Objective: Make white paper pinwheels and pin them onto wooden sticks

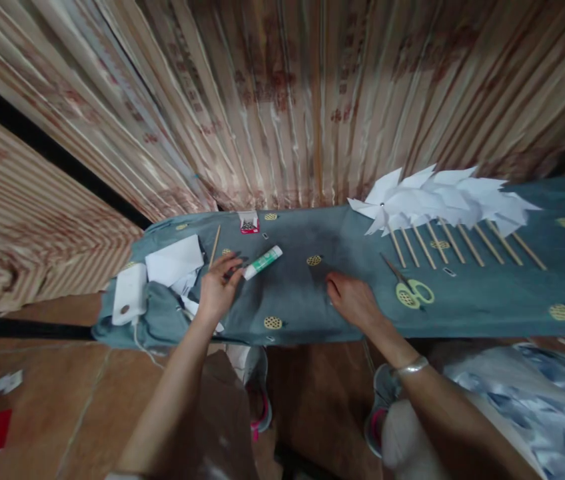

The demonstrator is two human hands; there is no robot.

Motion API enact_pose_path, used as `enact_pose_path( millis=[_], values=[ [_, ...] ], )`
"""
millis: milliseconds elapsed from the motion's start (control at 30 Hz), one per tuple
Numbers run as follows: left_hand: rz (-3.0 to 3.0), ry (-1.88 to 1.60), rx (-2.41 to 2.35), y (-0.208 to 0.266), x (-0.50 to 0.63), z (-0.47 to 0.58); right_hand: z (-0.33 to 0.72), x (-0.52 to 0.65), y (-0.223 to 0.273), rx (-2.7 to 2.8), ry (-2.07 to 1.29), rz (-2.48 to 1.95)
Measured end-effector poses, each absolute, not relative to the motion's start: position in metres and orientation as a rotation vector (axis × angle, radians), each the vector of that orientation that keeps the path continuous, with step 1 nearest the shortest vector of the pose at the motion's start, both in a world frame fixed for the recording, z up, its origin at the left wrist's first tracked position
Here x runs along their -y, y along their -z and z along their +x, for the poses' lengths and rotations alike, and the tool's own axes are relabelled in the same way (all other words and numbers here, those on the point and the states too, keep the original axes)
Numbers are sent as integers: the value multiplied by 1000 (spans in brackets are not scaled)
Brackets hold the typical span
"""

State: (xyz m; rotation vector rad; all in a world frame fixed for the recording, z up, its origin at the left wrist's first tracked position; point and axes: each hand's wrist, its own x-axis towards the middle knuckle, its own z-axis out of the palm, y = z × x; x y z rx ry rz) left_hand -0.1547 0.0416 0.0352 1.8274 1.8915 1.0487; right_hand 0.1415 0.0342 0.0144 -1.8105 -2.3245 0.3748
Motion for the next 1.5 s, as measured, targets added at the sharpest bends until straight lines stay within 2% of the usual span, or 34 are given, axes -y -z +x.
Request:
enact_pose_path(
  millis=[133, 400, 800, 1067, 1500],
  values=[
    [1868, -939, -2087, -13, -47, -177, 141, -33, -15, 2325, -365, -1815],
    [1823, -852, -2129, 16, -60, -178, 140, -33, -15, 2323, -356, -1825],
    [1966, -1076, -2276, -31, -48, -202, 143, -32, -12, 2351, -356, -1792],
    [1812, -822, -2536, -28, -42, -239, 144, -32, -9, 2343, -343, -1772],
    [1804, -868, -2474, -20, -44, -252, 144, -33, -8, 2350, -348, -1767]
  ],
)
